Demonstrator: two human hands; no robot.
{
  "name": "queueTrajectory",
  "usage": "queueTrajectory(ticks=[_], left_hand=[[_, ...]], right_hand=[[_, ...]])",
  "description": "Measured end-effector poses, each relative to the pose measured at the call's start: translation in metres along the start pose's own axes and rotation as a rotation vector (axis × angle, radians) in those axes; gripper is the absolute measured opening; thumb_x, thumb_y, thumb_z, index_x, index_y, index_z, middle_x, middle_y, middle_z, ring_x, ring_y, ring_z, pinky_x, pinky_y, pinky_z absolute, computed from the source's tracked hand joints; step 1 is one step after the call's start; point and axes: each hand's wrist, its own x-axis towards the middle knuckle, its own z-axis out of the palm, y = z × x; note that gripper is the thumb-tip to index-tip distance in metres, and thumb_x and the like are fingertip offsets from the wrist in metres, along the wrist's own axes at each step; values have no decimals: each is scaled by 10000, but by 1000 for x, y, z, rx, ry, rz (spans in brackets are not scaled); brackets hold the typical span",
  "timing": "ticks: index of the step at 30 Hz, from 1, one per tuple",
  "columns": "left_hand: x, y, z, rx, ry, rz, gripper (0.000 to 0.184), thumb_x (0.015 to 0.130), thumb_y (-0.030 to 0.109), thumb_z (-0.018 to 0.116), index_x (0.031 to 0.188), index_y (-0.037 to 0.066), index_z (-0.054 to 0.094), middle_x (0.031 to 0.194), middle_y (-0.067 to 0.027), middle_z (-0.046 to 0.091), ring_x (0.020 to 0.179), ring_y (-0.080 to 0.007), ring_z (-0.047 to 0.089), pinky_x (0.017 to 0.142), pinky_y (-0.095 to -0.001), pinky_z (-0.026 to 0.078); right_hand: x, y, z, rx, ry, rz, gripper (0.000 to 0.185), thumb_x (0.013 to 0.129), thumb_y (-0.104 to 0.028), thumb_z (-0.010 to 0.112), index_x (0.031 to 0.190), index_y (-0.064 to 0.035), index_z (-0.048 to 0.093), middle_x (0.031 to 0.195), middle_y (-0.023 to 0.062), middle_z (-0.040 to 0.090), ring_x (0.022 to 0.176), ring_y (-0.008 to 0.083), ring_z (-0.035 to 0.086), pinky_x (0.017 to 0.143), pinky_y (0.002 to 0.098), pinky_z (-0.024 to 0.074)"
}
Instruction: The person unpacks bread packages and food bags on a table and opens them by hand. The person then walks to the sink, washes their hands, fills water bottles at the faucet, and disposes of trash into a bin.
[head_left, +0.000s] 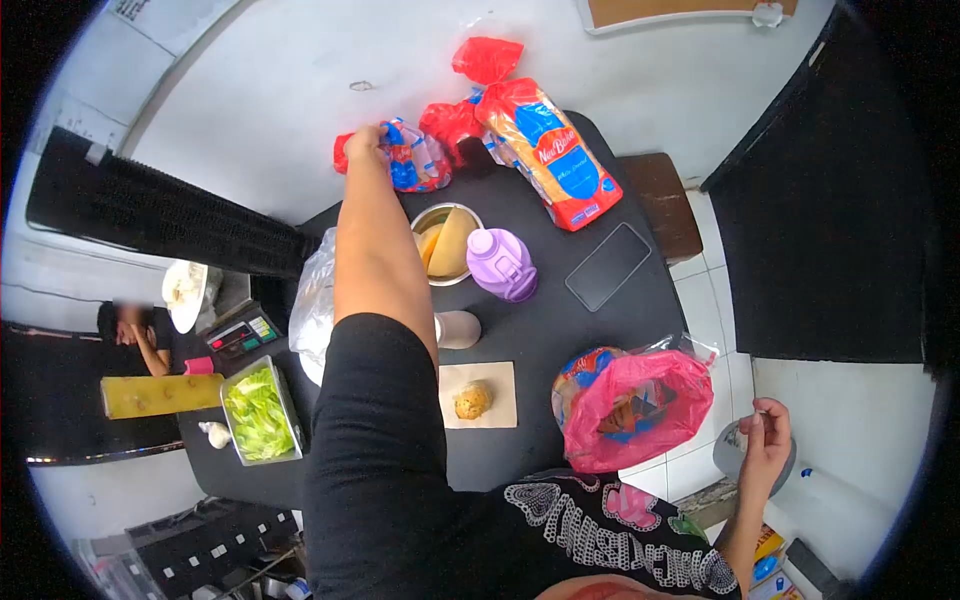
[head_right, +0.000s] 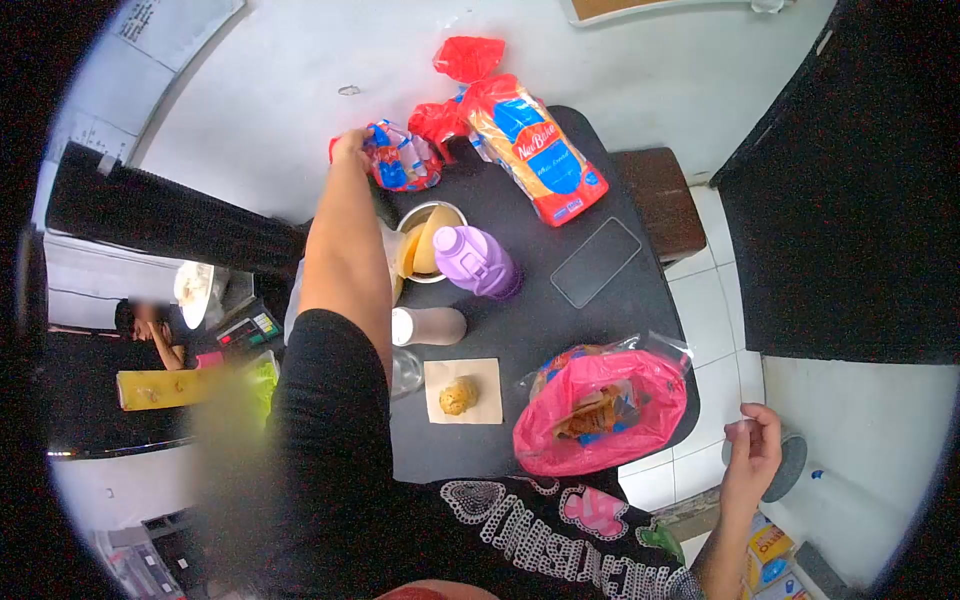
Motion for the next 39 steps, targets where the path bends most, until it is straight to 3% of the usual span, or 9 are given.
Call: queueTrajectory(ticks=[4,9,13,15,18,23,27,31,39], left_hand=[[-40,34,-3,-418,-141,-5,101,751,-13,636,839,-6,587,835,-121,618,732,-267,630,652,-433,541],[-173,143,45,-111,-366,179,109,810,95,611,881,16,586,842,-125,626,708,-279,627,611,-432,544],[-363,192,99,-12,-742,606,280,798,116,604,1048,0,551,960,-109,626,881,-250,624,774,-444,520],[-432,204,119,14,-1059,714,295,815,240,623,1027,45,561,851,-51,611,743,-139,595,685,-263,494],[-508,219,144,-38,-1003,792,320,750,186,623,1033,61,541,899,-54,601,773,-159,584,685,-285,489],[-590,176,145,-221,-1068,773,326,740,18,542,1065,50,531,964,-74,600,829,-180,580,775,-311,462],[-578,120,104,-38,-1236,793,358,796,123,620,1127,19,536,1072,-120,610,1020,-270,580,879,-468,462],[-550,81,48,40,-1407,523,501,801,349,656,1232,136,515,1372,-184,399,1216,-336,452,963,-558,378],[-596,66,-37,-292,-1302,606,945,568,315,837,1342,95,340,1336,-139,415,1204,-258,449,986,-442,392]], right_hand=[[8,1,-12,42,-12,-138,117,883,-31,519,993,-14,554,888,29,551,745,80,525,682,212,437],[42,-25,-29,158,-24,-218,121,893,-54,513,1004,-25,552,928,52,559,742,97,536,677,235,455],[80,-44,-22,663,-353,-173,200,909,-116,505,1093,-36,516,940,70,583,752,130,562,654,267,483],[85,-67,-11,890,-624,-114,309,922,-195,504,1184,-34,472,982,108,593,801,168,592,655,292,508],[92,-75,16,1237,-1060,-19,454,937,-296,471,1296,-40,365,1109,192,574,983,264,602,793,400,538],[48,-78,31,1637,-1599,156,690,873,-512,485,1425,-199,215,1463,254,104,1315,496,173,901,691,354],[64,-77,-9,1914,-1362,265,713,893,-486,431,1432,-96,175,1495,186,82,1341,471,103,927,768,198],[86,-29,-20,1946,-1206,73,675,890,-448,461,1405,-67,249,1448,193,257,1315,415,263,959,616,369],[103,-17,-66,1715,-700,119,589,859,-396,529,1306,-42,379,1317,189,444,1162,393,475,834,535,507]])
